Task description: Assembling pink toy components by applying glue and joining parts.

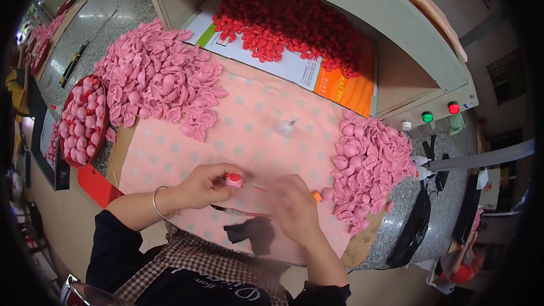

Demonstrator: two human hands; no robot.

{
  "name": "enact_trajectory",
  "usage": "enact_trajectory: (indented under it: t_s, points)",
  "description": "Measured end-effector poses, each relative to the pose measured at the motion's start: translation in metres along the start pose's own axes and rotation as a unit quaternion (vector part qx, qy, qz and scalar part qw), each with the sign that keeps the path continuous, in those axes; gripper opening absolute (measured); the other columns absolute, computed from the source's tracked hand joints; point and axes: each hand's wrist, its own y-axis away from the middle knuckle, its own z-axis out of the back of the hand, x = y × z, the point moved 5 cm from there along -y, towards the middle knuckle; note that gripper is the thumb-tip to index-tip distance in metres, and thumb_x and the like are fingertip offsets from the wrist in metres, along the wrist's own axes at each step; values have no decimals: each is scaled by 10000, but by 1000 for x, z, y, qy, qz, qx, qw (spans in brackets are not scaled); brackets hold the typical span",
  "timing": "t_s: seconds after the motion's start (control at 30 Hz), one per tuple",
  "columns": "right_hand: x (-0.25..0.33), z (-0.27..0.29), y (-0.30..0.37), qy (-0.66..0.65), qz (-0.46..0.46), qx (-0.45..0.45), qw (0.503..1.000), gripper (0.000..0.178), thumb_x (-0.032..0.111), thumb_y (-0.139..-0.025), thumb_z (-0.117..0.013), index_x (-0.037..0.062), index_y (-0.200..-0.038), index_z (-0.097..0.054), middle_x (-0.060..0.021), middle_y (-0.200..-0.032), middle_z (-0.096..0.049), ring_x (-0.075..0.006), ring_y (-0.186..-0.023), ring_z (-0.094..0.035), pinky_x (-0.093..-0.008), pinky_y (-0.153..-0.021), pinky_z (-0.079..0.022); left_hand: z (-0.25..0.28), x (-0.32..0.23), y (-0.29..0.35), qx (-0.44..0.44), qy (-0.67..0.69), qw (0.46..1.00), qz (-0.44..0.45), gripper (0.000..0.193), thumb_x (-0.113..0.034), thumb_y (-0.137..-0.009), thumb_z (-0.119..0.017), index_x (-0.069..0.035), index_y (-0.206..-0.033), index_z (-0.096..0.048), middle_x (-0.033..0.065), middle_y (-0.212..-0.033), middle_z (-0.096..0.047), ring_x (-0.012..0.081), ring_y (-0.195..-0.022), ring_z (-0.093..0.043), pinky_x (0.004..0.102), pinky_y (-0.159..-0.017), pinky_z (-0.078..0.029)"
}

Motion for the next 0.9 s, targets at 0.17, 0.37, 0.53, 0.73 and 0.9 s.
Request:
enact_trajectory:
  t_s: [0.17,0.37,0.53,0.73,0.9]
  points:
    - [3,-24,-16,5,100,23,995,147,-53,-721,-578,17,-850,-576,-82,-828,-538,-188,-733,-533,-263,-616,-434,-3,12,-1,9,-4,1000,23,326,22,-777,-549,-9,-1098,-502,29,-968,-560,63,-841,-515,202,-708,-445]
    - [4,-45,-19,74,117,76,987,268,-88,-618,-567,46,-846,-613,-60,-817,-548,-212,-728,-545,-286,-600,-458,0,13,-6,12,-1,1000,11,345,49,-754,-535,-10,-1093,-506,31,-976,-555,49,-809,-508,174,-654,-439]
    - [2,-39,-23,114,161,60,979,244,-85,-621,-560,42,-823,-613,-62,-797,-552,-208,-706,-555,-294,-580,-461,4,8,-10,18,-19,999,34,338,45,-765,-541,-13,-1096,-500,41,-992,-546,54,-835,-510,169,-661,-442]
    - [-17,-13,-33,72,31,82,994,146,-39,-702,-562,22,-833,-585,-78,-798,-528,-233,-698,-539,-312,-612,-451,4,5,-14,-15,72,997,-31,325,50,-781,-536,-6,-1097,-485,60,-1045,-525,90,-955,-489,212,-783,-427]
    - [-7,-4,-25,127,80,69,986,116,-13,-722,-561,24,-832,-563,-97,-794,-505,-249,-713,-524,-321,-626,-432,0,-1,-16,-11,97,994,-50,306,49,-785,-540,-2,-1082,-487,67,-1093,-498,115,-997,-478,242,-854,-400]
